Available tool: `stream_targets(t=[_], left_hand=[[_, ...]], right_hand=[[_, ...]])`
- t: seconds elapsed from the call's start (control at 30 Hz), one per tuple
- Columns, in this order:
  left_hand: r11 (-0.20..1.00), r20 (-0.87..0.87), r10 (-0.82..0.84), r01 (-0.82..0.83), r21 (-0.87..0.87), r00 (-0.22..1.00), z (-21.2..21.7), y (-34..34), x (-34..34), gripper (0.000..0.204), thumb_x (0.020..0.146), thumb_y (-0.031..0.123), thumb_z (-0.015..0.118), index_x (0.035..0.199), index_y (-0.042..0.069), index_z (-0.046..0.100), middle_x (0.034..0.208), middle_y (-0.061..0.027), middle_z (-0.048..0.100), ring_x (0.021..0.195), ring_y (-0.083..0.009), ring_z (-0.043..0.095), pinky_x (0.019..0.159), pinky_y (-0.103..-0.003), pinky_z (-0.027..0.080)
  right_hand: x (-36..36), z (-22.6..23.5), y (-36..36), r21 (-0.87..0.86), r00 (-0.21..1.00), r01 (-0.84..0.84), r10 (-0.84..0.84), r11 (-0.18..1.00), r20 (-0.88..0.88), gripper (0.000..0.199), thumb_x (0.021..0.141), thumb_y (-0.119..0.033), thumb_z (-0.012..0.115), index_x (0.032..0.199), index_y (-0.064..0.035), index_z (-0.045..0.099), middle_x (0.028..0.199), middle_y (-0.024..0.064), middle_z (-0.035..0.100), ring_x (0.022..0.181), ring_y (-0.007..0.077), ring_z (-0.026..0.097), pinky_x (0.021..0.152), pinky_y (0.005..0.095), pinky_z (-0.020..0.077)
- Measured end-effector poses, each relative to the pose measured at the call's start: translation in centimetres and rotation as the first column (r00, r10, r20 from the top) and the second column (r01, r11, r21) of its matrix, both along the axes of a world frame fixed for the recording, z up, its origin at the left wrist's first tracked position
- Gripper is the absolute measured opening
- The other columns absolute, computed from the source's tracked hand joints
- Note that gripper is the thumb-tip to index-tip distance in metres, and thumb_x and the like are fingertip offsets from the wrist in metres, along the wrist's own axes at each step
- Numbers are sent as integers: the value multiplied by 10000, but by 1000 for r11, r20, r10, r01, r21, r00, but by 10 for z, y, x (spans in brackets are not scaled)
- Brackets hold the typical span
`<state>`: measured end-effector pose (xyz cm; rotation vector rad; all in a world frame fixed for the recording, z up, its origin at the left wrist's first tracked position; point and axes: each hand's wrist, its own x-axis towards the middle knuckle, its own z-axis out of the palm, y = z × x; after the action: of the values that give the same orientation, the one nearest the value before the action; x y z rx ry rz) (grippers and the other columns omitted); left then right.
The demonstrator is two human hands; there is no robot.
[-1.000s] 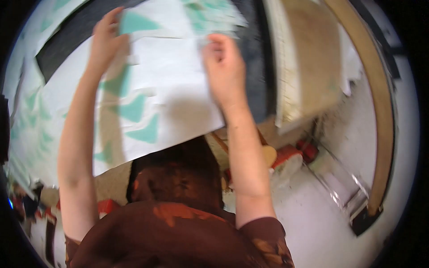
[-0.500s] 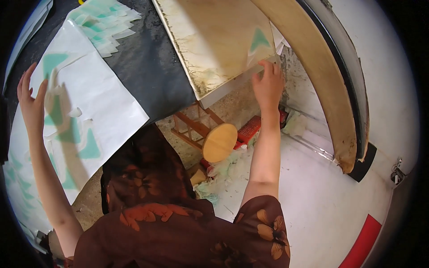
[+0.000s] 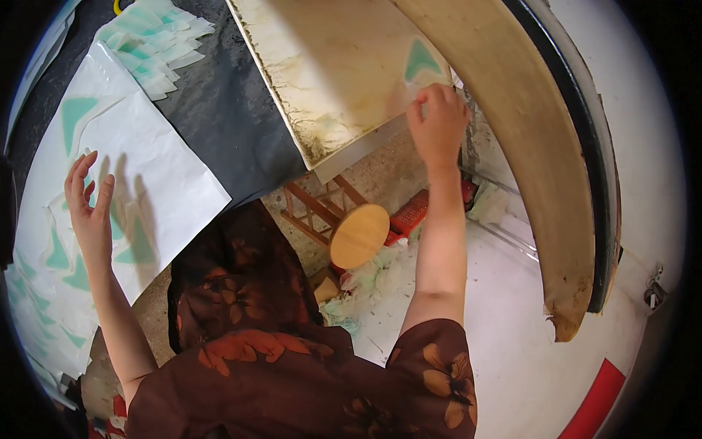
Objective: The recorder uses a heat press machine to apply components onto shoe materials.
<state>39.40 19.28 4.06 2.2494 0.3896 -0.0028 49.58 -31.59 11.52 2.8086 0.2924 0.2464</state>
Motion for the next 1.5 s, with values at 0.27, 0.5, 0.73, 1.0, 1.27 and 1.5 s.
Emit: stream_targets(t=[0.27,0.5,0.73,1.0,1.27,1.5], left_hand=[[982,-60,-15,4,-187,998,-1,-4,-1,326,898,191,649,1216,126,614,1307,-50,532,1219,-190,485,1000,-348,395],[622,-195,-300,37,-782,934,18,-29,-1,454,876,215,651,1289,63,541,1281,-37,543,1205,-181,476,1016,-332,376],[-102,73,-470,28,-994,880,10,-76,-5,758,856,542,613,1408,63,412,1410,-107,456,1287,-223,441,1082,-392,306],[-290,-341,-299,-426,-857,891,2,-19,-63,450,909,259,648,1288,48,527,1195,-51,601,1056,-163,560,909,-321,441],[263,-495,-36,-470,-843,868,-9,12,-23,301,881,140,626,1162,34,601,1032,-31,632,902,-125,563,803,-275,447],[551,-317,80,-307,-776,945,-34,33,17,380,846,100,622,1206,4,551,989,-32,605,880,-118,544,809,-258,449]], right_hand=[[24,80,-33,784,936,346,-132,515,-326,56,815,-99,522,820,-50,547,1289,149,578,1198,266,534,1065,393,341],[-17,125,47,685,671,727,271,-54,-690,126,809,-125,608,849,-67,503,1390,281,452,1333,392,410,1135,496,257],[-55,77,167,296,495,863,800,-409,-339,186,803,-152,660,862,-37,527,1419,315,386,1331,515,346,1110,622,236],[-56,-10,257,-23,422,887,829,-462,-367,178,896,-170,542,975,-13,513,1397,292,407,1289,444,426,1047,593,370],[-8,-49,318,411,489,872,514,-266,-704,352,870,-9,614,1204,-64,516,1092,97,630,1049,224,632,875,344,520],[10,-94,342,744,689,667,346,44,-637,398,808,14,666,1185,-32,548,1007,24,613,900,105,600,820,249,485]])
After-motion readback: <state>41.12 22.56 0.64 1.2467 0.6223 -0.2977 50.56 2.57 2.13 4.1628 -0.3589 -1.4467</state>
